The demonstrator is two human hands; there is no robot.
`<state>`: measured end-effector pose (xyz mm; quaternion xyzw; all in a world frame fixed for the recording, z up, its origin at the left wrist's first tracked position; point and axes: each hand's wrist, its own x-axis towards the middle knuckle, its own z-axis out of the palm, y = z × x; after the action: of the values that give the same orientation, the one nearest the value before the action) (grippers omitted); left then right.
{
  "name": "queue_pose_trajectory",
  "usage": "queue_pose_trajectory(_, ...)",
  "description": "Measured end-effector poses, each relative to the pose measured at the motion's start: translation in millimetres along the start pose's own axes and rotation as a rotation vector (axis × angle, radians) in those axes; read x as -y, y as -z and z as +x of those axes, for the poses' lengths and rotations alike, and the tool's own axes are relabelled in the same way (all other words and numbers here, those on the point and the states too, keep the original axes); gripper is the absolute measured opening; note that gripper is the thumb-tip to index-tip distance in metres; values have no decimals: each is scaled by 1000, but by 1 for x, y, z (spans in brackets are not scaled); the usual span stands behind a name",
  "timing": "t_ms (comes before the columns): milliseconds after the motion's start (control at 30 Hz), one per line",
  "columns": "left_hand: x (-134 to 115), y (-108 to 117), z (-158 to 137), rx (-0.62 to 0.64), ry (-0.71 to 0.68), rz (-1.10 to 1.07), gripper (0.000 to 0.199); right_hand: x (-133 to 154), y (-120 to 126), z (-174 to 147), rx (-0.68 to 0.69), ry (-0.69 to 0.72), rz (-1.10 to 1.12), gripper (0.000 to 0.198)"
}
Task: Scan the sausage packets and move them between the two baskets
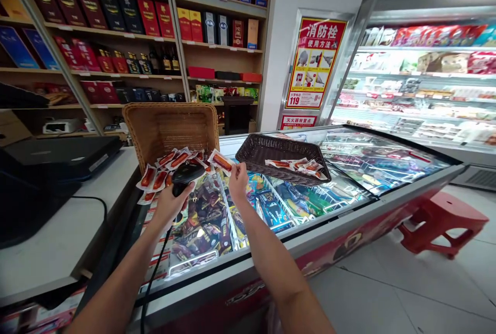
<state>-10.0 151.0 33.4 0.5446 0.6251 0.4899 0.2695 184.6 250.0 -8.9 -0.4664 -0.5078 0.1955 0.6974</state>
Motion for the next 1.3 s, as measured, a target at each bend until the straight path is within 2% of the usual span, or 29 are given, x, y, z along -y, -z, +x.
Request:
queue_pose_trajectory(233, -9, 0, -4, 9, -16, -87, 45, -1, -2, -1, 0, 43, -15, 30)
queue_pose_trajectory(667, -16, 1, -8, 29, -41, -84, 49, 6, 3, -1, 14, -36, -51, 26)
queue_pose_trajectory(900, -11, 0, -7, 24, -33, -45, 49, 3, 0, -2, -10, -66, -21, 29)
queue_pose_trajectory(1000, -11, 0, -6, 22, -15, -83, 47, -4, -1, 2, -78, -168, 61, 33)
queue_pose_trajectory(1133, -13, 2, -5, -5, -21, -88, 49, -11, 5, 19, -283, -308, 281, 29)
queue_pose_trajectory(1233, -13, 2, -4, -24, -13, -120, 51, -12, 14, 34, -434, -342, 450, 25)
queue_pose_trajectory(1300, -13, 2, -2, -34, 7, -180, 51, -12, 17, 40, -463, -330, 511, 22)
